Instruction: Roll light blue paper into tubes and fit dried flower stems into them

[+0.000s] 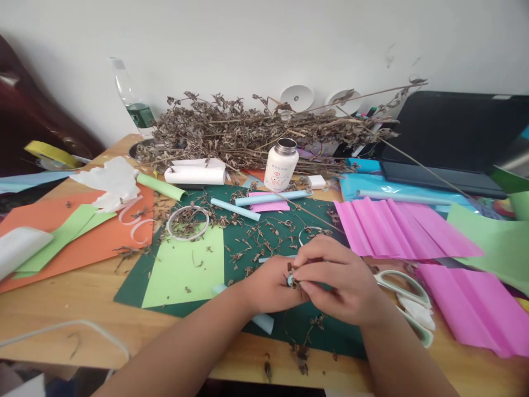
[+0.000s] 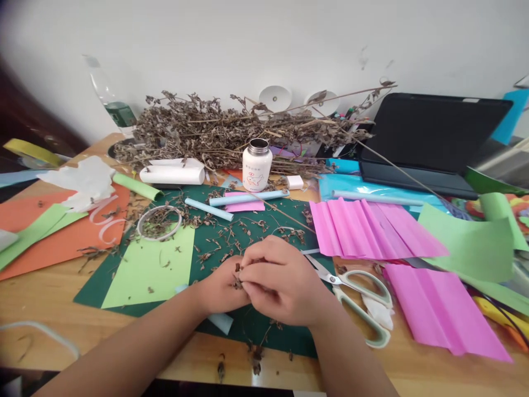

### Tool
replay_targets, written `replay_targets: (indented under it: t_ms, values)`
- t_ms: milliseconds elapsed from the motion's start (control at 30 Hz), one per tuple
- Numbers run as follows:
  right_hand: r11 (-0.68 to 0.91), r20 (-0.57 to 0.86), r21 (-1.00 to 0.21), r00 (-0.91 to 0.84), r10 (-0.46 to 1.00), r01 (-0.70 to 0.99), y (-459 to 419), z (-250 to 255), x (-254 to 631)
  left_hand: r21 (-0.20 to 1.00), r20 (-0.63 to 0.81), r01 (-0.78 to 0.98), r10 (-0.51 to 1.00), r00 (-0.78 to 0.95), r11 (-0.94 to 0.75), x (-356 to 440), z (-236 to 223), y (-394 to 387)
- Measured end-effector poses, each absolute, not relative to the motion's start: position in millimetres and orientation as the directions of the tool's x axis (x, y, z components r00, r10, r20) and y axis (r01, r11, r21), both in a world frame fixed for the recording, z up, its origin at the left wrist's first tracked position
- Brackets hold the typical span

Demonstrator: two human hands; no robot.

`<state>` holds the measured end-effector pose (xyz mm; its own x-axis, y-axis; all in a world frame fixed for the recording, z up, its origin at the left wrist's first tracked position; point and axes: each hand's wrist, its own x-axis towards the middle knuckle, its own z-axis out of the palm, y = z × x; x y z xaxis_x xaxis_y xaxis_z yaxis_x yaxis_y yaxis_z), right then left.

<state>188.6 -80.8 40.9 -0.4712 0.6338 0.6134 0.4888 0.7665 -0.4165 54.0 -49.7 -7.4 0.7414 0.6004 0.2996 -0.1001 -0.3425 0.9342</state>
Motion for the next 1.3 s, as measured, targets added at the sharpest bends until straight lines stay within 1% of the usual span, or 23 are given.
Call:
replay_targets:
  t_ms: [100,167,233,400,533,600,700,833,967,1033,1100,1200,1300]
  values:
    - [0.697,0.544,-0.543,-0.436,0.717,0.469,-79,40,190,0.929,0.317,-0.111,0.604,0.731,-0.354,55,-8,-49]
    - [0.669,0.512,-0.569,-0.431,0.743,0.478,-79,40,191,0.925,0.330,-0.126,0.598,0.731,-0.357,55,-9,-48]
    - [0.681,0.501,-0.533,-0.461,0.732,0.502,-79,41,193,0.926,0.333,-0.135,0.597,0.730,-0.351,55,-10,-48]
    - [0.772,0.533,-0.377,-0.562,0.632,0.511,-82,46,197,0.920,0.313,-0.105,0.548,0.775,-0.377,54,-11,-48]
    - [0.780,0.496,-0.321,-0.606,0.622,0.537,-83,46,198,0.918,0.360,-0.201,0.505,0.784,-0.342,55,-8,-47]
    - [0.785,0.504,-0.329,-0.605,0.616,0.525,-82,44,196,0.915,0.386,-0.252,0.504,0.773,-0.315,55,-6,-47]
    - [0.775,0.567,-0.368,-0.537,0.625,0.514,-80,40,191,0.914,0.396,-0.266,0.531,0.749,-0.306,56,-6,-46]
    - [0.738,0.625,-0.400,-0.427,0.653,0.543,-79,36,184,0.906,0.393,-0.213,0.541,0.744,-0.366,56,-11,-45]
    - [0.706,0.619,-0.466,-0.373,0.691,0.534,-78,35,183,0.888,0.363,-0.105,0.542,0.758,-0.448,55,-14,-44]
    - [0.702,0.602,-0.501,-0.379,0.703,0.506,-77,35,183,0.885,0.347,-0.070,0.552,0.758,-0.460,54,-14,-44]
    - [0.714,0.596,-0.507,-0.403,0.695,0.483,-76,35,185,0.882,0.348,-0.070,0.547,0.761,-0.465,54,-14,-44]
    - [0.744,0.600,-0.472,-0.446,0.664,0.473,-75,36,188,0.883,0.349,-0.083,0.527,0.775,-0.462,54,-17,-45]
    - [0.774,0.610,-0.427,-0.483,0.628,0.468,-76,38,192,0.897,0.316,-0.073,0.515,0.797,-0.437,54,-17,-44]
